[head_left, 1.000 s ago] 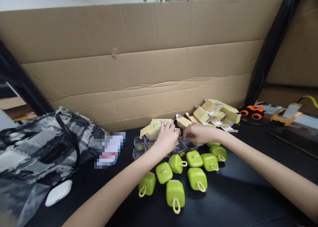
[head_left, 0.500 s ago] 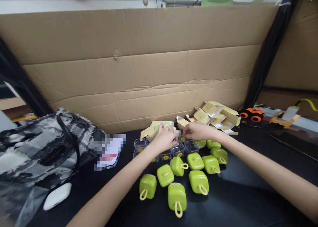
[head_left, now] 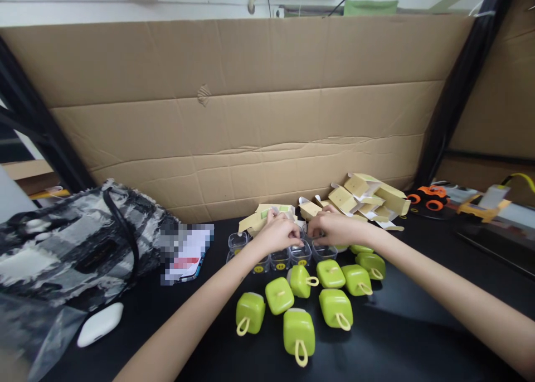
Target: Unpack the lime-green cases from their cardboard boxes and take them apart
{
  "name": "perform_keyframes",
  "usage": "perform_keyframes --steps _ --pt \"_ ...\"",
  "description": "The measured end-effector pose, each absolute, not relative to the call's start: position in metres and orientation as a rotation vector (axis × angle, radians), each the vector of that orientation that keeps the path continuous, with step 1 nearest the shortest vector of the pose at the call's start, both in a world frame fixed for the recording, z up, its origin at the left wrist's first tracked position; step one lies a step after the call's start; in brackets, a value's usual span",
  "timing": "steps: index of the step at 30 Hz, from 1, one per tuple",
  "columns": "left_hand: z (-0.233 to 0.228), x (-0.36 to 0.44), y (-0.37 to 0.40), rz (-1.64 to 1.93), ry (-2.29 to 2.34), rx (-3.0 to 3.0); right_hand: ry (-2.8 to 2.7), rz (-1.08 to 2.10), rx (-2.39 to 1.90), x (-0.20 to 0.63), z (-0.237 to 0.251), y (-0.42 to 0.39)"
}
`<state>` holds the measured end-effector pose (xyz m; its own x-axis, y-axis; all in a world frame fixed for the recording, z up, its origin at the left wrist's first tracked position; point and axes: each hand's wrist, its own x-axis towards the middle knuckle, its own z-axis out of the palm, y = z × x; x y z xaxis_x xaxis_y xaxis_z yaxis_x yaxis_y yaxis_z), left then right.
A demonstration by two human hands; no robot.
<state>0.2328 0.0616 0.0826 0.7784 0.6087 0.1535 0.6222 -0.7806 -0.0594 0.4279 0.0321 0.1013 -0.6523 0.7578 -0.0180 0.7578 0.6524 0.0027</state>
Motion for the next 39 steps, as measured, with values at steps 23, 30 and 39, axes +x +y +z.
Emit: perform_keyframes --steps 23,30,39 --pt "0.074 0.11 0.013 -0.774 -1.402 -2.64 2.942 -0.008 1.546 0.412 0.09 0.021" --pt "0.057 0.132 0.015 -0.847 -1.54 -2.649 2.876 -0.028 1.57 0.405 0.081 0.024" --pt "0.048 0.141 0.016 -0.885 -1.701 -2.603 2.848 -0.086 1.502 0.399 0.077 0.032"
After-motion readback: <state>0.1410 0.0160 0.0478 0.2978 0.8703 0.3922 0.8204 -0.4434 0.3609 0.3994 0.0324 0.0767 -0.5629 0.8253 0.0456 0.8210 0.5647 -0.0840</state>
